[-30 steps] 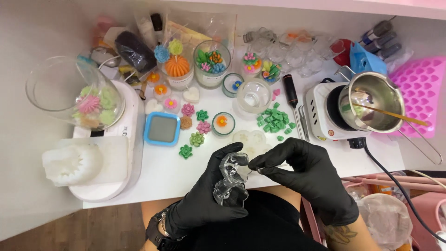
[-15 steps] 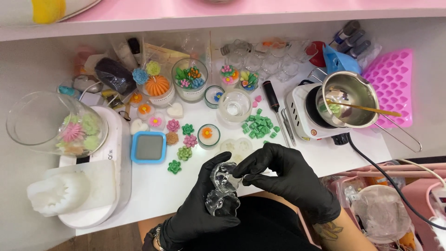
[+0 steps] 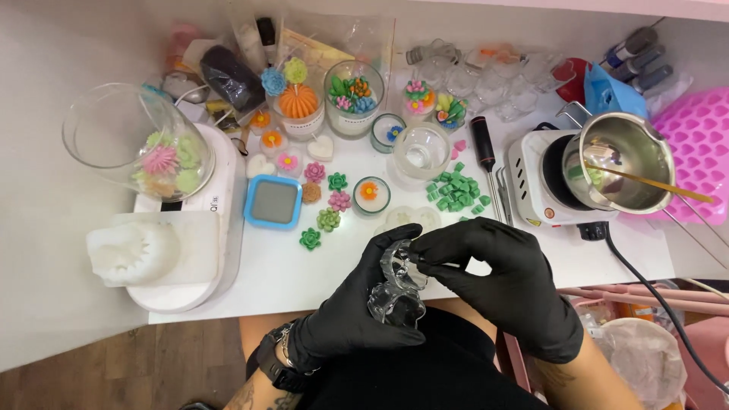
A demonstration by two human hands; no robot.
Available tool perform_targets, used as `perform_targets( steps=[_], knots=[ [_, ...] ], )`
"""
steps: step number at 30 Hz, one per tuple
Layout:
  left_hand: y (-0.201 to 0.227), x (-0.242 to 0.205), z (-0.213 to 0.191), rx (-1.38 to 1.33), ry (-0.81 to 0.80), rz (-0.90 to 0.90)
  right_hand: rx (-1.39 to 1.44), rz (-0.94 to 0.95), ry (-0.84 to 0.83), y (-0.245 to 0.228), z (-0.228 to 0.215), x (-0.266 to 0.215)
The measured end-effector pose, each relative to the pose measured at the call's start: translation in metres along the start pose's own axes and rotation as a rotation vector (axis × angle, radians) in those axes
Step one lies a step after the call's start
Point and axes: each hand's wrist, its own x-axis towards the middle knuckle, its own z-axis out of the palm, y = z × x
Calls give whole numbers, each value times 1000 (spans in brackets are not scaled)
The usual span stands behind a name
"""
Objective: Removing small green wax hearts from a silicone mold and adding them into a melting pot on a burner.
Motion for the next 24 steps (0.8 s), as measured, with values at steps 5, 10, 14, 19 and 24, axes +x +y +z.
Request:
perform_targets(
  steps=[5, 10, 14, 19, 24],
  knots=[
    [0, -1, -2, -19, -19, 60, -374, -403, -74, -17, 6, 14],
    [0, -4, -2, -171, -25, 10, -404, -449, -140, -17, 9, 19],
    [1, -6, -4, -237, -60, 3, -347, -385, -165, -16, 6, 13],
    [-7, -7, -7, -304, -89, -48, 83, 43, -54, -10, -12, -1],
    [-21, -6, -19, -223, -163, -9, -118, -127, -306, -19, -12, 8]
  ],
)
